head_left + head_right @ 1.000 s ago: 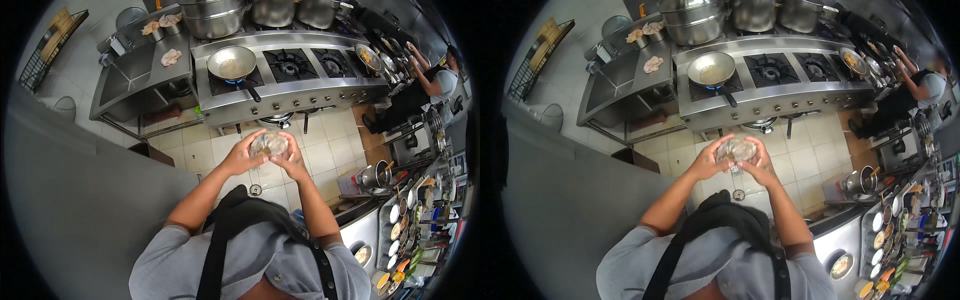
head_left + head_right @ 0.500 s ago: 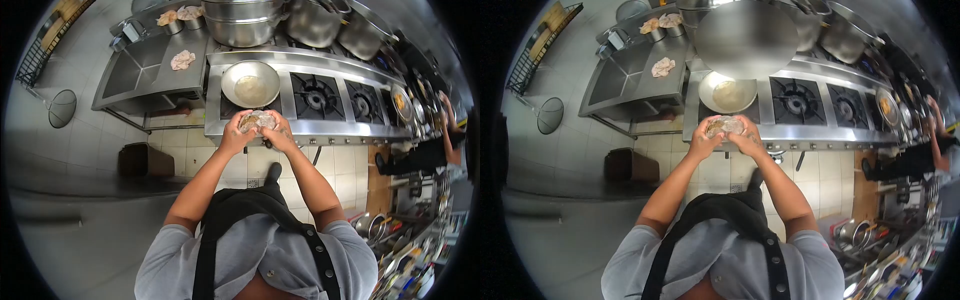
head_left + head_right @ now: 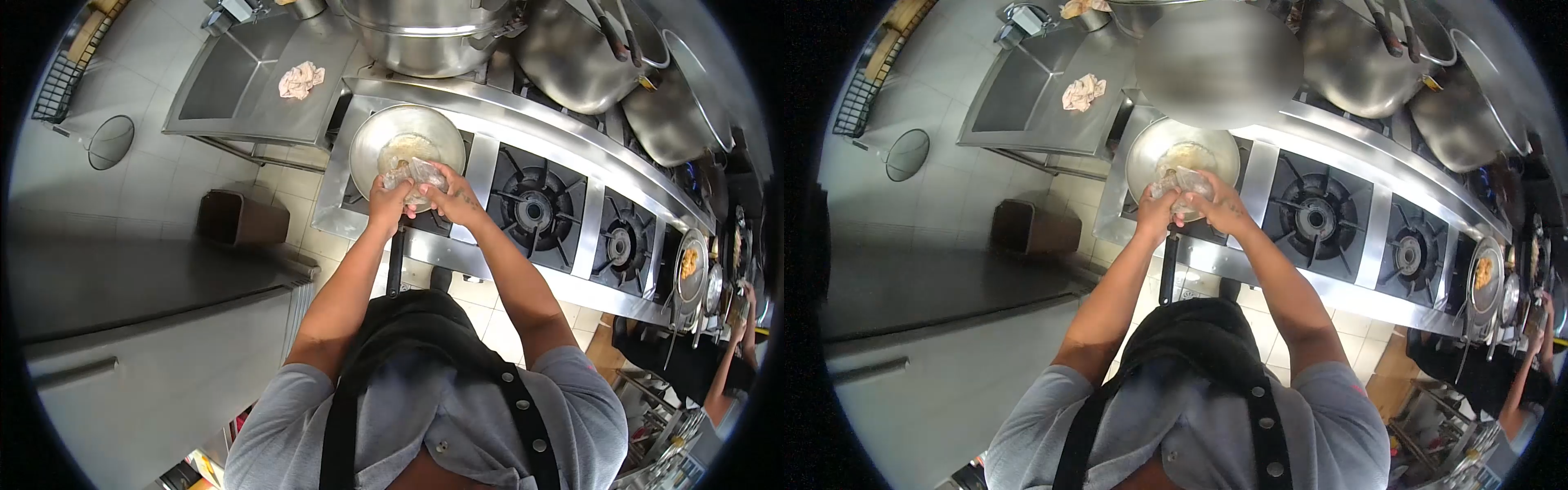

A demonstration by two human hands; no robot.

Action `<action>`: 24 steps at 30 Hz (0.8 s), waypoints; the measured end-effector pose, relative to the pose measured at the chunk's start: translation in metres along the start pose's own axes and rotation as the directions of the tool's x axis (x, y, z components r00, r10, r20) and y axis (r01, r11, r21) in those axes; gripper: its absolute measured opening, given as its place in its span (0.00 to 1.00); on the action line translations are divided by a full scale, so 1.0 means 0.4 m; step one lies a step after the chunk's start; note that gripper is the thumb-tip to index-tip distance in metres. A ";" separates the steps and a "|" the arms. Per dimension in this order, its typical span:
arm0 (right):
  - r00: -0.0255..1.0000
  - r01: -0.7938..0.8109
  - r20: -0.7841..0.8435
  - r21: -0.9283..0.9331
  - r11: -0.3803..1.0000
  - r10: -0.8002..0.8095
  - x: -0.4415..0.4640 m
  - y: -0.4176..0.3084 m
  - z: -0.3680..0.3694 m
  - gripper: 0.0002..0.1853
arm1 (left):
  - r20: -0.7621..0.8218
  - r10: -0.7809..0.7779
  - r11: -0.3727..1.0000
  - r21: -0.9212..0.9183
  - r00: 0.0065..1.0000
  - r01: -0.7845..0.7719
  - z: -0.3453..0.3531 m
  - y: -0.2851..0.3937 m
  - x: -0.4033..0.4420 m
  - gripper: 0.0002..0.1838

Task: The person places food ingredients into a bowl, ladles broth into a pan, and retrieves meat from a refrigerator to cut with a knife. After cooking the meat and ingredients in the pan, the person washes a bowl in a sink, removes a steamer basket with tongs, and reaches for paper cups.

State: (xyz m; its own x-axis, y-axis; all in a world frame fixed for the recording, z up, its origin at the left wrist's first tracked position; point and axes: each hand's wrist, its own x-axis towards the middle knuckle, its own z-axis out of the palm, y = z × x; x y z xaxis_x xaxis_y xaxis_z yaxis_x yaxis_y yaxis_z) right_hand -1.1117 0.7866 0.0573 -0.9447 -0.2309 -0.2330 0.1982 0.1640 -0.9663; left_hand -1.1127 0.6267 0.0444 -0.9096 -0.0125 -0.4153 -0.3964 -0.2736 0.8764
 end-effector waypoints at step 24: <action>0.952 0.283 0.228 -0.911 0.300 -0.206 0.230 0.147 -0.086 0.12 | -0.225 -0.125 0.937 0.292 0.966 0.190 0.094 -0.071 0.076 0.32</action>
State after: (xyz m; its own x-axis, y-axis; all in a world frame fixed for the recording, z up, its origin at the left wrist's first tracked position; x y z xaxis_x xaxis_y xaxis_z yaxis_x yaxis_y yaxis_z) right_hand -1.1961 0.8081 -0.0174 -0.8803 -0.4720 -0.0473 -0.4459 0.8574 -0.2569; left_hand -1.1336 0.6703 0.0160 -0.8011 -0.1942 -0.5662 -0.5806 0.0222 0.8139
